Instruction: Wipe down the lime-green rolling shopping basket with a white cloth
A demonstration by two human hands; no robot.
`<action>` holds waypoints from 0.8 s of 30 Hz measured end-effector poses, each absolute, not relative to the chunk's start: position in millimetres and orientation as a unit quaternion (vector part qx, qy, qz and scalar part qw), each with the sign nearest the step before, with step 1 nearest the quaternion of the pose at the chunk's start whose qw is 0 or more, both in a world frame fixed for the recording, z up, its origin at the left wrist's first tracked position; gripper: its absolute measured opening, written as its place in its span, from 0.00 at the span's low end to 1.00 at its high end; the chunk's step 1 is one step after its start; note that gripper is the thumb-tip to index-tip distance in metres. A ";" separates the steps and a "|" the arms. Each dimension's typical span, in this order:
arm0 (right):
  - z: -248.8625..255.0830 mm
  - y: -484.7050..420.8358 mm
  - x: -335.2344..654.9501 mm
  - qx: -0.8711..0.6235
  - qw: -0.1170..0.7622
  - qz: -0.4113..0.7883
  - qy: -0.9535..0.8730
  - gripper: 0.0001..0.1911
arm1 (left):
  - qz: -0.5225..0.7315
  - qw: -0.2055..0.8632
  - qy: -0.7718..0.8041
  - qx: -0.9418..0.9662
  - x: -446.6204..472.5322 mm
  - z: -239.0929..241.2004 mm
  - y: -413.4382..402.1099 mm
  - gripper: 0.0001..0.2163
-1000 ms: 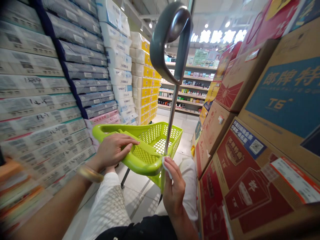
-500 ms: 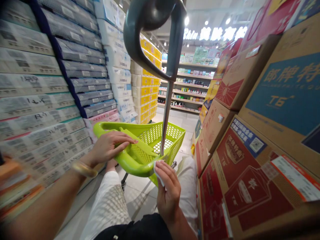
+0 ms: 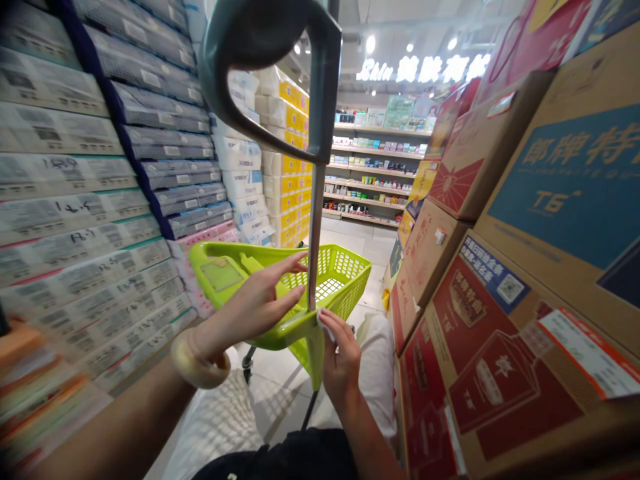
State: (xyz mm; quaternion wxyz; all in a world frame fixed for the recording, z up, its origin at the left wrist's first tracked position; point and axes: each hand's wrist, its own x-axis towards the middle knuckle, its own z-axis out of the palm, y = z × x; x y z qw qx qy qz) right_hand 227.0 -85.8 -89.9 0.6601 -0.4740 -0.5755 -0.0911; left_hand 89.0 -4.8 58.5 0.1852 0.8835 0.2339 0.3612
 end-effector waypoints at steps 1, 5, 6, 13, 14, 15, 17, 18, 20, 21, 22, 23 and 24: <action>-91.9 -82.7 228.1 -0.486 0.667 -0.081 -0.559 0.15 | 0.353 0.198 0.229 0.885 96.0 57.8 -8.9 0.21; -95.8 -76.2 224.2 -0.476 0.664 -0.056 -0.573 0.15 | 0.341 0.236 0.259 0.872 108.9 47.7 -10.9 0.12; -97.0 -75.3 222.7 -0.469 0.662 -0.052 -0.582 0.16 | 0.346 0.245 0.265 0.866 108.7 44.1 -9.2 0.11; -108.9 -69.6 216.9 -0.497 0.680 0.005 -0.539 0.13 | 0.351 0.313 0.249 0.847 92.2 37.3 2.9 0.14; -108.2 -70.2 214.9 -0.492 0.678 0.014 -0.546 0.13 | 0.350 0.318 0.245 0.846 89.7 38.4 4.0 0.14; -106.8 -70.8 212.8 -0.484 0.676 0.020 -0.555 0.14 | 0.351 0.321 0.242 0.846 87.3 39.3 5.0 0.14; -104.1 -71.1 209.5 -0.467 0.676 0.020 -0.570 0.14 | 0.355 0.322 0.237 0.845 83.2 40.2 7.0 0.14; -103.7 -70.5 208.7 -0.464 0.675 0.016 -0.573 0.14 | 0.356 0.323 0.236 0.845 81.4 40.2 8.0 0.14; -105.4 -68.2 209.3 -0.474 0.666 0.011 -0.576 0.13 | 0.355 0.324 0.235 0.845 77.6 39.8 10.3 0.14; -107.1 -66.9 210.5 -0.483 0.657 0.012 -0.579 0.12 | 0.353 0.324 0.235 0.846 75.6 39.5 11.5 0.14; -108.7 -66.0 212.0 -0.492 0.647 0.015 -0.583 0.12 | 0.351 0.323 0.236 0.847 73.6 39.4 12.8 0.14; -109.5 -65.7 213.8 -0.498 0.639 0.018 -0.586 0.12 | 0.349 0.322 0.238 0.848 71.5 39.2 14.1 0.13; -109.1 -65.9 215.7 -0.501 0.638 0.018 -0.585 0.12 | 0.347 0.319 0.241 0.848 69.4 39.2 15.4 0.14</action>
